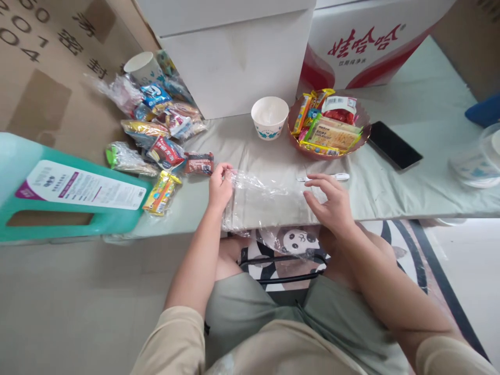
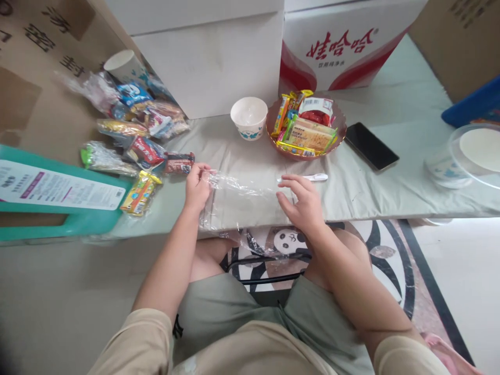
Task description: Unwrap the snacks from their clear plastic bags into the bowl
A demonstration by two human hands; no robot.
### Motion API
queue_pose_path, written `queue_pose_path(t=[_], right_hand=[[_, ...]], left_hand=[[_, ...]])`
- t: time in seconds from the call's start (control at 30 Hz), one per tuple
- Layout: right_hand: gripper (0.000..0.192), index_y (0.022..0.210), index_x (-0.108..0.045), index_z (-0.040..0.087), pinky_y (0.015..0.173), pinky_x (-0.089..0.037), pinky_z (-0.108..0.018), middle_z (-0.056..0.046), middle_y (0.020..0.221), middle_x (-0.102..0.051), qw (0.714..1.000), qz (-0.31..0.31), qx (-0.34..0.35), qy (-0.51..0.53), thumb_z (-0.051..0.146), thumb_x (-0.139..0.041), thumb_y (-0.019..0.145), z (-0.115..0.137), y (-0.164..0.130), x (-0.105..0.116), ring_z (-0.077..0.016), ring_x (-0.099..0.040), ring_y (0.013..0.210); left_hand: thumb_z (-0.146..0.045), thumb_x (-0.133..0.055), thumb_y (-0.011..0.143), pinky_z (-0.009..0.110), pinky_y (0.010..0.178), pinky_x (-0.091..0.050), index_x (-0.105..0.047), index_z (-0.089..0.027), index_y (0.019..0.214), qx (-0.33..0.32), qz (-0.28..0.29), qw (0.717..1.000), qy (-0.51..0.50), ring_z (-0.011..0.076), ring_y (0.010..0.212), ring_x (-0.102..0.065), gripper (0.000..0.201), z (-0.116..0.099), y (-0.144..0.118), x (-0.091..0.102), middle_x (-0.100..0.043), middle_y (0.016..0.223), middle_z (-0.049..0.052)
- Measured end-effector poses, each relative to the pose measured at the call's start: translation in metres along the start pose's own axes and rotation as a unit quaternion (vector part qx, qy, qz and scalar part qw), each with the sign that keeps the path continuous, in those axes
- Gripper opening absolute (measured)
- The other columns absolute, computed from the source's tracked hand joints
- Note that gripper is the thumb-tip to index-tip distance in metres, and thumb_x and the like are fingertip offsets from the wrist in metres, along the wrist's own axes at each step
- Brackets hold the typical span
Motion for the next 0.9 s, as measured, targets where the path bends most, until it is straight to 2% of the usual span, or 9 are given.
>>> queue_pose_path(t=[0.1,0.23,0.27,0.33,0.4,0.5,0.63,0.73,0.9], right_hand=[[0.006,0.093,-0.067,0.025,0.091,-0.058,-0.046,-0.008,0.107,-0.076,0.999,0.015,0.035,-0.003,0.029,-0.064,0.091,-0.003,-0.003,-0.004,-0.0267,-0.072,0.101],[0.052,0.129,-0.060,0.024,0.104,-0.052,-0.054,-0.014,0.136,-0.066,0.992,0.102,0.070,-0.005,0.041,-0.076,0.082,-0.009,-0.007,-0.008,-0.0335,-0.063,0.124],[0.055,0.132,-0.060,0.025,0.106,-0.050,-0.056,-0.014,0.141,-0.063,0.989,0.125,0.076,-0.011,0.042,-0.076,0.082,-0.012,-0.007,-0.009,-0.0347,-0.060,0.128],[0.037,0.122,-0.066,0.026,0.105,-0.049,-0.057,-0.012,0.139,-0.064,0.989,0.127,0.076,-0.031,0.037,-0.070,0.087,-0.019,-0.006,-0.013,-0.0346,-0.061,0.126],[0.014,0.102,-0.070,0.025,0.099,-0.051,-0.053,-0.011,0.126,-0.071,0.993,0.086,0.064,-0.050,0.029,-0.061,0.092,-0.024,-0.002,-0.016,-0.0320,-0.066,0.115],[0.012,0.090,-0.068,0.024,0.093,-0.052,-0.048,-0.009,0.109,-0.076,0.995,0.045,0.069,-0.054,0.027,-0.058,0.094,-0.024,0.003,-0.020,-0.0282,-0.069,0.102],[0.027,0.112,-0.068,0.025,0.097,-0.048,-0.049,-0.010,0.123,-0.072,0.988,0.072,0.104,-0.094,0.035,-0.069,0.087,-0.016,0.003,-0.029,-0.0313,-0.065,0.115],[0.009,0.097,-0.071,0.026,0.096,-0.046,-0.047,-0.007,0.120,-0.074,0.985,0.037,0.098,-0.140,0.029,-0.064,0.092,-0.014,0.004,-0.034,-0.0292,-0.065,0.113],[0.009,0.085,-0.068,0.025,0.088,-0.047,-0.040,-0.005,0.107,-0.077,0.986,-0.053,0.093,-0.124,0.023,-0.062,0.092,-0.006,0.006,-0.026,-0.0236,-0.069,0.100]], left_hand=[[-0.032,-0.056,0.095,0.023,0.067,-0.046,-0.059,-0.023,0.099,-0.025,0.002,1.000,0.008,0.0129,0.071,-0.059,0.010,0.006,0.001,0.000,-0.068,0.084,0.001],[-0.046,-0.057,0.097,0.022,0.052,-0.036,-0.054,-0.024,0.100,-0.018,-0.015,0.999,-0.048,0.0082,0.052,-0.046,0.023,0.002,-0.001,0.001,-0.065,0.080,-0.001],[-0.050,-0.058,0.095,0.023,0.048,-0.032,-0.053,-0.024,0.100,-0.011,-0.019,0.997,-0.068,0.0070,0.048,-0.041,0.027,0.000,-0.001,0.001,-0.064,0.078,-0.002],[-0.057,-0.061,0.092,0.023,0.043,-0.025,-0.051,-0.025,0.099,0.002,-0.027,0.994,-0.102,0.0055,0.043,-0.034,0.035,-0.004,-0.002,0.000,-0.062,0.076,-0.003],[-0.062,-0.064,0.088,0.023,0.041,-0.021,-0.049,-0.025,0.099,0.010,-0.032,0.992,-0.120,0.0048,0.041,-0.033,0.041,-0.008,-0.002,-0.002,-0.061,0.075,-0.004],[-0.066,-0.068,0.083,0.023,0.041,-0.021,-0.049,-0.025,0.098,0.019,-0.026,0.991,-0.130,0.0049,0.041,-0.034,0.048,-0.011,0.000,-0.005,-0.061,0.073,-0.004],[-0.068,-0.067,0.082,0.023,0.042,-0.022,-0.049,-0.025,0.098,0.017,-0.025,0.992,-0.124,0.0056,0.042,-0.033,0.049,-0.009,0.003,-0.007,-0.061,0.074,-0.004],[-0.066,-0.065,0.085,0.024,0.045,-0.027,-0.052,-0.025,0.101,0.010,-0.022,0.995,-0.102,0.0066,0.046,-0.036,0.046,-0.005,0.004,-0.008,-0.062,0.077,-0.002],[-0.063,-0.063,0.088,0.024,0.049,-0.032,-0.054,-0.025,0.103,0.001,-0.019,0.997,-0.074,0.0073,0.047,-0.041,0.042,-0.003,0.003,-0.008,-0.062,0.076,-0.002]])
Point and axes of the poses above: each hand's wrist, its own y-axis towards the middle knuckle, its own x-axis out of the back of the hand, z = x × y, the point moved 2 cm from there along y, towards the middle knuckle
